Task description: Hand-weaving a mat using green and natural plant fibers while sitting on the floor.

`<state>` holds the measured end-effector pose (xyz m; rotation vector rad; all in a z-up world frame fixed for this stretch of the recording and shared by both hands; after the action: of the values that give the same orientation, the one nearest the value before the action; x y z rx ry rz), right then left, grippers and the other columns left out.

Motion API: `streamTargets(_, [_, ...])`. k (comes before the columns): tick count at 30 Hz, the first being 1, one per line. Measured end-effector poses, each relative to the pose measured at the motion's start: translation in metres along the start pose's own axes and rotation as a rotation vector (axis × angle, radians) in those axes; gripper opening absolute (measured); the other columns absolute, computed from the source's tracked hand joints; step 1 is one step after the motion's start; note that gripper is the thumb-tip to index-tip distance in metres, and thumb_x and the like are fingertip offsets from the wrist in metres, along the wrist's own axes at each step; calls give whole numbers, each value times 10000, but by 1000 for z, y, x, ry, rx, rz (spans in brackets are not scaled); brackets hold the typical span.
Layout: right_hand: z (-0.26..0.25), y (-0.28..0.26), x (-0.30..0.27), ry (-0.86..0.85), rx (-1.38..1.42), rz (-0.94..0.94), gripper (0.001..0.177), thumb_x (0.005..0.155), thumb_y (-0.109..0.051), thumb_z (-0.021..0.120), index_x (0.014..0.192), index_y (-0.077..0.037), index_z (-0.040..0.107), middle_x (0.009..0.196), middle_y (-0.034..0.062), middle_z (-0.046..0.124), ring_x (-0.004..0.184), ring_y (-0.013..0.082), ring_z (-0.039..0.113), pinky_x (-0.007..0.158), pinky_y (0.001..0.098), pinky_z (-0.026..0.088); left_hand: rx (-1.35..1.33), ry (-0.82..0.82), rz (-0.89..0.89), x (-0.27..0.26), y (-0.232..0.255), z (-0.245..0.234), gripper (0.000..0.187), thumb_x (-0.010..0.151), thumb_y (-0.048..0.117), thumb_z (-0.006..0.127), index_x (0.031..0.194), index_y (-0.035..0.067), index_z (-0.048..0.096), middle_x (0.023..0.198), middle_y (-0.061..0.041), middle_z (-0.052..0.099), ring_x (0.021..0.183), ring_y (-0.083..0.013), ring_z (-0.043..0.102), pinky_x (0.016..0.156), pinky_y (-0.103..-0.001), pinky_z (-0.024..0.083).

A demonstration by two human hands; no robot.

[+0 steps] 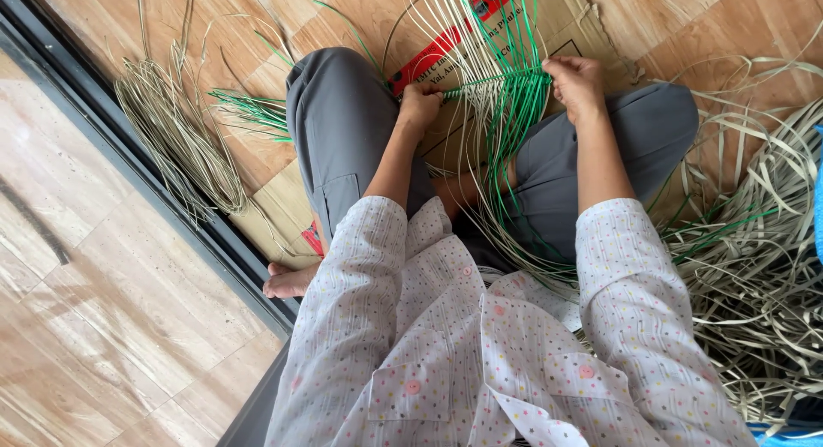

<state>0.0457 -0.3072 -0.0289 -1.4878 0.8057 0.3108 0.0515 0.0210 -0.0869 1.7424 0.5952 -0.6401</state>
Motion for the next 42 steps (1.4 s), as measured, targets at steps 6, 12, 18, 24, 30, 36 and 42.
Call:
streamTargets(6, [9, -32, 1, 178, -488, -624, 89, 869, -123, 781, 917, -82, 719, 806, 36, 730, 722, 123, 690, 661, 277, 561, 303, 56, 228, -69, 78, -38, 123, 895, 150, 589, 1007, 110, 619, 1074, -128, 698, 814, -284, 671, 693, -451, 507])
streamTargets(12, [128, -99, -126, -289, -693, -1221, 167, 1000, -76, 696, 1131, 23, 724, 1085, 159, 618, 1026, 320, 582, 902, 412, 482, 844, 85, 246, -129, 122, -76, 218, 885, 199, 495, 920, 69, 667, 960, -210, 694, 885, -493, 657, 719, -592, 539])
streamTargets(18, [165, -58, -113, -305, -831, -1248, 150, 857, -58, 805, 1003, -34, 781, 958, 108, 682, 939, 331, 643, 782, 413, 561, 1008, 250, 237, -166, 171, -152, 224, 882, 334, 611, 1006, 254, 779, 908, -142, 750, 917, -430, 726, 797, -543, 588])
streamTargets(24, [176, -42, -103, -271, -997, -1162, 93, 917, -47, 746, 968, 18, 787, 916, 107, 604, 904, 341, 549, 701, 497, 515, 1143, 488, 374, -153, 233, -260, 175, 907, 209, 599, 896, 258, 767, 803, -145, 697, 705, -425, 680, 535, -541, 486])
streamTargets(30, [182, -36, -101, -130, -1147, -1296, 77, 871, -36, 733, 818, -64, 781, 844, 56, 538, 831, 320, 539, 469, 451, 481, 1003, 409, 405, -98, 136, -334, 453, 912, -107, 546, 587, 159, 377, 530, 37, 351, 492, -75, 402, 401, -263, 242])
streamTargets(36, [178, -37, -94, -187, -1078, -1139, 65, 895, -55, 763, 946, -45, 804, 895, 50, 589, 888, 317, 566, 564, 476, 558, 930, 443, 167, -101, -10, -345, 250, 879, 89, 547, 807, 125, 784, 726, -64, 715, 643, -272, 646, 474, -457, 450])
streamTargets(42, [174, -41, -99, -164, -1009, -1150, 66, 885, -75, 791, 944, -52, 810, 844, 17, 603, 839, 276, 581, 536, 432, 558, 964, 452, 62, -81, -56, -344, 221, 846, 168, 560, 861, 139, 778, 783, -194, 708, 756, -451, 647, 632, -534, 496])
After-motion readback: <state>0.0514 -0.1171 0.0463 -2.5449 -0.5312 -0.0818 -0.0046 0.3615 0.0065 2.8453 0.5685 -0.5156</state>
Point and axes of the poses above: each hand's wrist, its own x-axis towards the middle knuckle, its own z-axis out of the palm, y = z × x, the point moved 10 cm from there along x, towards the middle knuckle
